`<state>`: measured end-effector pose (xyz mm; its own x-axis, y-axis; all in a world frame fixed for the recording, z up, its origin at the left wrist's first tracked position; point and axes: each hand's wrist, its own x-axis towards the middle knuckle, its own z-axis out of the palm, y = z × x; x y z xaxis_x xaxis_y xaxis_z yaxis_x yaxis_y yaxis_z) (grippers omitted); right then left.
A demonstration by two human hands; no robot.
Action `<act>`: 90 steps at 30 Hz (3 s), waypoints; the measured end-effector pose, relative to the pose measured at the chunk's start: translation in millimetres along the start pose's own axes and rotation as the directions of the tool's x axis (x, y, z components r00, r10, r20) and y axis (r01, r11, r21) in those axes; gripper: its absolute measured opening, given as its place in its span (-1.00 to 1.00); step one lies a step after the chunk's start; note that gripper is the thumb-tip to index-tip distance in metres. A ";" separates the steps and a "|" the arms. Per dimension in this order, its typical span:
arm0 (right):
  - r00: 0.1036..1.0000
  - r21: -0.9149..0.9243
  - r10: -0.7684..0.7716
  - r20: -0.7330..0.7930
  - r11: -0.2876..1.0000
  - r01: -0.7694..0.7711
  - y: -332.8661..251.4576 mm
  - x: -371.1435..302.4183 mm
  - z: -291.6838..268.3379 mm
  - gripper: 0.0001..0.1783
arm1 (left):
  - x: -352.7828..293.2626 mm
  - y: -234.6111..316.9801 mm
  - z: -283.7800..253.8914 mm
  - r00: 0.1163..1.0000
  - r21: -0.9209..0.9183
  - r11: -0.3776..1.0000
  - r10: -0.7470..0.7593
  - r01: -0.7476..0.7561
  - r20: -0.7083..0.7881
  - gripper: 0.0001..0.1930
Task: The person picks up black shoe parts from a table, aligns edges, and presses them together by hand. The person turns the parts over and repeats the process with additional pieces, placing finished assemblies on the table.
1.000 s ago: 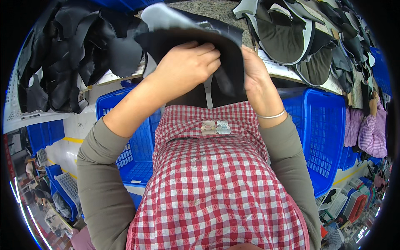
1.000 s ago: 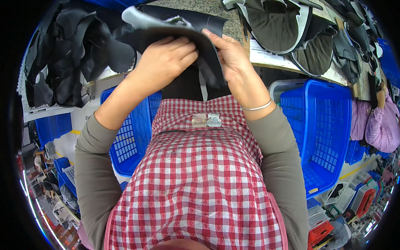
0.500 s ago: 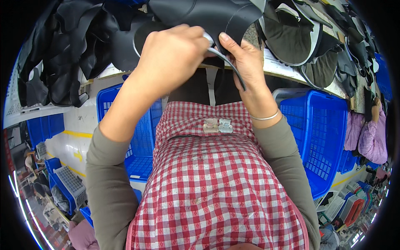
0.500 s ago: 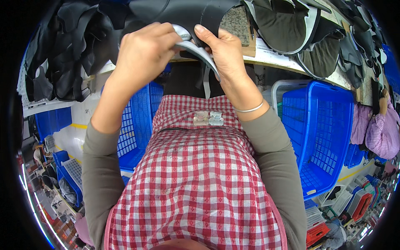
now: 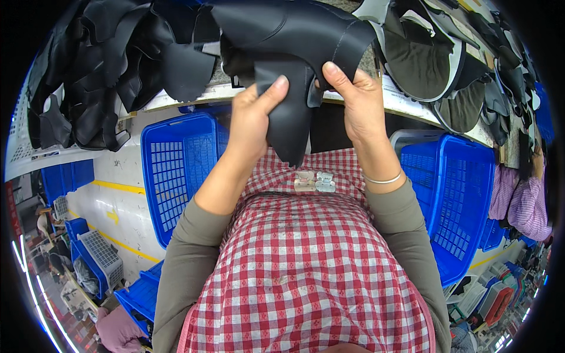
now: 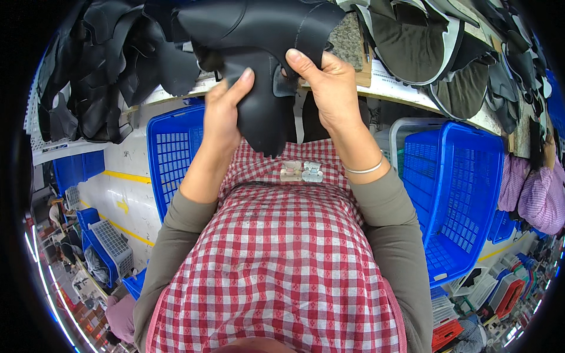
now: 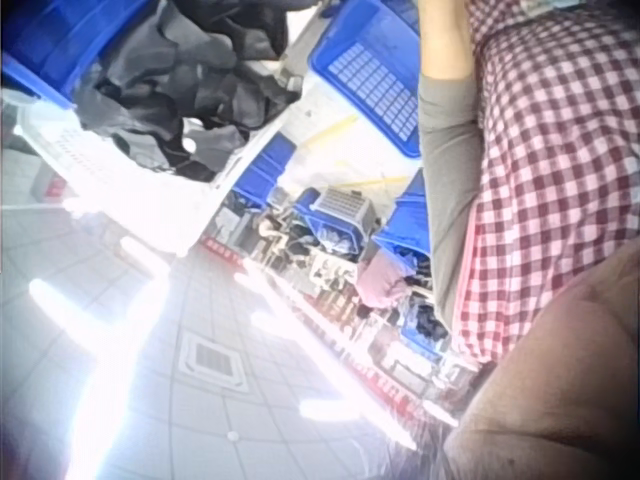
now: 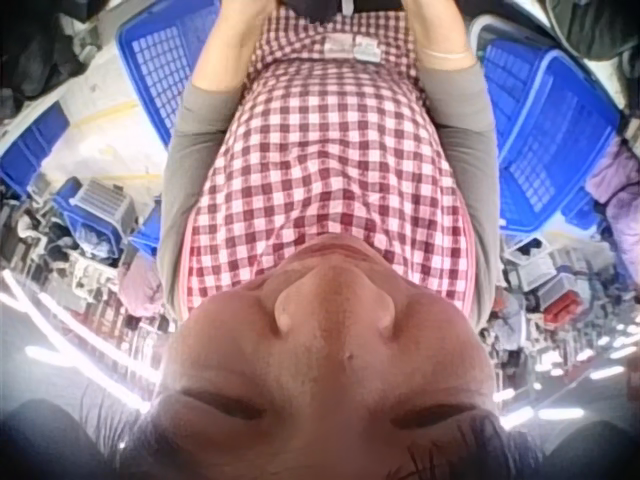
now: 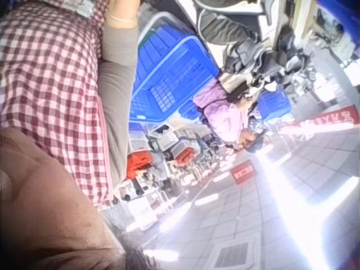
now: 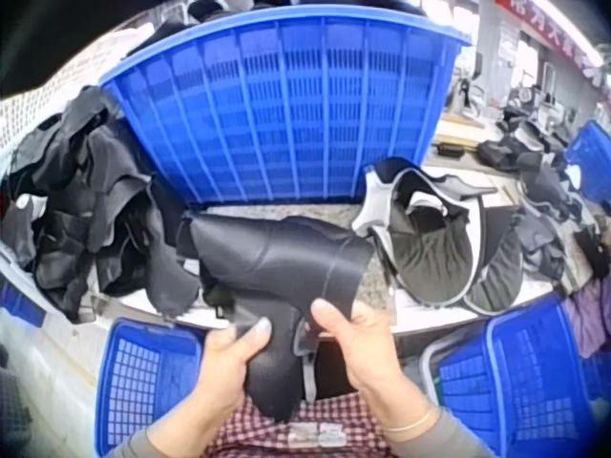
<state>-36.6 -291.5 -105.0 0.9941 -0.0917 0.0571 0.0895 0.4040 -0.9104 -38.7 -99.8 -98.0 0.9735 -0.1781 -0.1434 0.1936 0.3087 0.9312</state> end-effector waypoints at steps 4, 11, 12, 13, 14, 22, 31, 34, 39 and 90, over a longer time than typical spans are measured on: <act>0.992 -0.144 0.091 0.092 0.987 -0.078 -6.4 0.6 -2.7 -0.77 | -10.1 27.3 -3.4 0.956 0.429 0.861 0.291 -0.272 0.023 -0.75; 0.749 -0.685 -0.033 0.662 0.379 0.622 -120.1 -1.7 5.3 -0.81 | -42.7 111.1 -104.2 0.859 0.770 0.616 0.473 -0.166 -0.194 -0.80; 0.473 -0.449 -0.155 0.867 0.165 0.878 -128.8 -4.2 4.7 -0.82 | -41.0 114.0 -115.9 0.784 0.558 0.794 0.498 -0.241 -0.370 -0.70; 0.366 -0.364 -0.032 0.930 0.065 0.929 -130.2 -13.0 4.4 -0.83 | -44.4 111.2 -124.2 0.860 0.441 0.841 0.448 -0.312 -0.246 -0.65; 0.294 -0.292 0.129 0.947 -0.033 0.956 -129.8 -21.0 2.8 -0.84 | -44.2 104.0 -127.8 0.909 0.312 0.896 0.381 -0.318 -0.170 -0.59; 0.080 -0.079 0.001 0.997 -0.184 0.980 -62.9 -53.3 0.5 -0.87 | -71.3 -20.2 -79.7 0.662 0.346 0.692 -0.716 0.633 0.221 -0.20; 0.338 -0.326 0.114 0.934 -0.112 0.939 -41.4 -71.5 -20.3 -0.83 | -73.0 -63.4 -50.2 0.986 0.778 0.623 -0.060 -0.085 0.156 -0.63; 0.338 -0.315 0.200 0.920 -0.137 0.939 -35.7 -77.6 -25.2 -0.81 | -69.3 -43.8 -47.4 0.951 0.880 0.368 0.040 -0.300 0.307 -0.60; 0.408 -0.397 0.068 0.910 -0.133 0.908 -30.9 -87.0 -17.4 -0.94 | -69.4 5.9 -38.9 0.939 0.708 0.658 -0.003 -0.256 0.343 -0.63; 0.710 -0.633 0.113 0.695 0.565 0.530 -1.8 -51.6 -17.7 -0.53 | -55.4 21.7 0.8 0.906 0.677 0.665 -0.001 -0.315 0.424 -0.89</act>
<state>-89.1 -303.5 -113.5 0.7582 0.6129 0.2225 0.5387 -0.3966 -0.7433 -88.5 -84.0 -69.6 0.8301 -0.5575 0.0108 -0.2607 -0.3708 0.8914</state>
